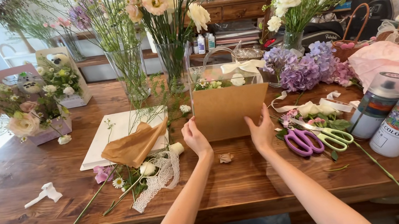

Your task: The person prepares a small cardboard box and places it inside a clear acrylic flower arrangement box, then sprays the flowers with water from a spray bottle.

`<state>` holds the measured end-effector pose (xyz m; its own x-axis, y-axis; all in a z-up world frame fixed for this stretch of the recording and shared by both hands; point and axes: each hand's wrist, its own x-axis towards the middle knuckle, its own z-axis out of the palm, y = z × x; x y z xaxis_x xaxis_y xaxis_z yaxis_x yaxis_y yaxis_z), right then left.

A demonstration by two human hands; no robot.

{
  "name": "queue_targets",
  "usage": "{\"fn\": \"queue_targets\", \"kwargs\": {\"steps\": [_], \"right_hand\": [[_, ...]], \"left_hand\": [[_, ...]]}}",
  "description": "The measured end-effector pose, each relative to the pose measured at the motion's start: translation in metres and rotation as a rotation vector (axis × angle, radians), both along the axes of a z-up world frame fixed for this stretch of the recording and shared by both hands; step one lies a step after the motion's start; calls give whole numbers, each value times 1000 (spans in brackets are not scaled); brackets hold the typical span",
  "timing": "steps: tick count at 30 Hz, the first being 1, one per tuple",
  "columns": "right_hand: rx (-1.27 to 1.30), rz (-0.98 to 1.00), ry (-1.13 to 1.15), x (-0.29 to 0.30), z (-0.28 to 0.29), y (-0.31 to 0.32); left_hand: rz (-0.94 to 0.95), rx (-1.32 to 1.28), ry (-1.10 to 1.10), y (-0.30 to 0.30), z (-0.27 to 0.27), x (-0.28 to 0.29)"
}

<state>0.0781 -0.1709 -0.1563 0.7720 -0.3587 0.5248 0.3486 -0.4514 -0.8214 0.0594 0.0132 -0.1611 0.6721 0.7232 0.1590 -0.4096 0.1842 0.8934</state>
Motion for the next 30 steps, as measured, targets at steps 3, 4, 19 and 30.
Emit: {"fn": "queue_targets", "kwargs": {"steps": [3,4,19,30], "right_hand": [[-44,27,31,1,11,5],[-45,27,28,9,8,5],[-101,-10,97,41,-12,7],[-217,-25,287,31,6,-2]], "left_hand": [[-8,-2,36,2,-1,8],[-8,-2,33,3,1,12],[29,54,38,7,3,33],[-25,147,39,13,-5,43]]}}
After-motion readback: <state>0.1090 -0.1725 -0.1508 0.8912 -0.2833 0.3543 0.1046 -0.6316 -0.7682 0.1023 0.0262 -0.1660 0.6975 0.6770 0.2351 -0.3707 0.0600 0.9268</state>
